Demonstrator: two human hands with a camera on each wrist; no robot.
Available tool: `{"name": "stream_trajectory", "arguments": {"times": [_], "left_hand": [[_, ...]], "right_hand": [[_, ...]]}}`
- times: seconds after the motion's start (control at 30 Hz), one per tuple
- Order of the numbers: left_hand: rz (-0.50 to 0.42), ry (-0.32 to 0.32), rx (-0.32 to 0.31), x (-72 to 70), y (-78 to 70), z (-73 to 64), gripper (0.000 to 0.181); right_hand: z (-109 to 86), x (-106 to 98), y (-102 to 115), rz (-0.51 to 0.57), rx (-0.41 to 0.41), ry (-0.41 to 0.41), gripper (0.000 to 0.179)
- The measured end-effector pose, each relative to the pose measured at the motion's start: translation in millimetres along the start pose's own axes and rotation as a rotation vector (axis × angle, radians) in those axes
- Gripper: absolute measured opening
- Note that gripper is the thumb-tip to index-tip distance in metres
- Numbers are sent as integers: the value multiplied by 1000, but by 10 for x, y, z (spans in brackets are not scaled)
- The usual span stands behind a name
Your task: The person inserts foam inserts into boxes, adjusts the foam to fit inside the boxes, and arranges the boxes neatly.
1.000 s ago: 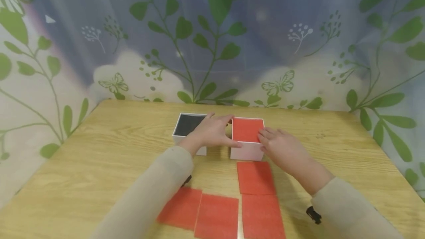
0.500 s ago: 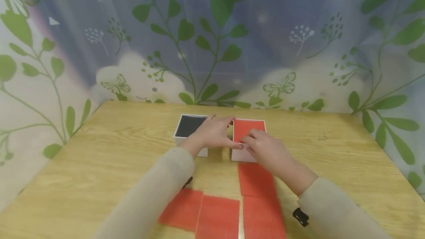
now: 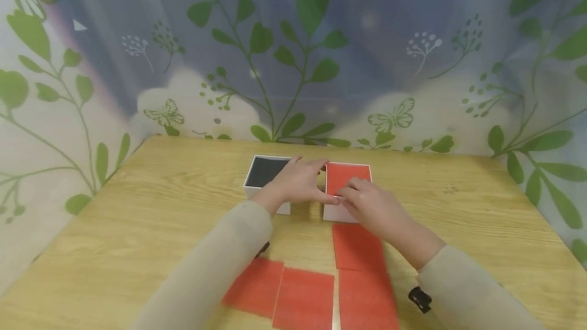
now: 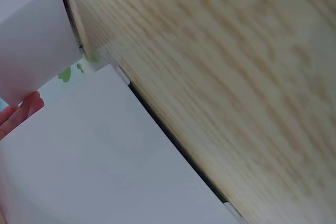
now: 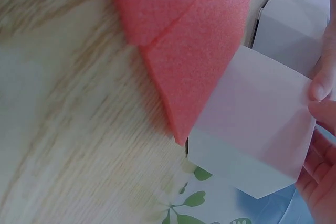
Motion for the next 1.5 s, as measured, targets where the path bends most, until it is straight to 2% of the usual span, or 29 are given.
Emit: {"name": "stream_trajectory", "arguments": {"times": [0.13,0.37,0.73,0.9,1.2,1.5], "left_hand": [[6,7,1,7,3,-14,102],[21,3,3,26,30,-25,100],[0,0,10,30,9,-49,99],[4,-1,6,29,7,-58,100],[14,4,16,7,-7,-38,99],[22,3,16,5,-8,-12,101]], "right_hand": [[19,46,-14,4,-3,20,28],[99,128,-73,-131,62,152,63],[225,243,-120,-234,64,196,88],[257,276,-115,-243,88,238,93],[266,272,-112,-230,109,231,92],[281,249,-114,-241,130,265,91]]}}
Point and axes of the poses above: each hand's wrist, its own z-axis towards the middle knuckle, its own x-axis out of the palm, y = z × x, the point moved 2 cm from there along z, towards the middle knuckle, and after that the axes turned 13 degrees about x, right-handed, at the moved point
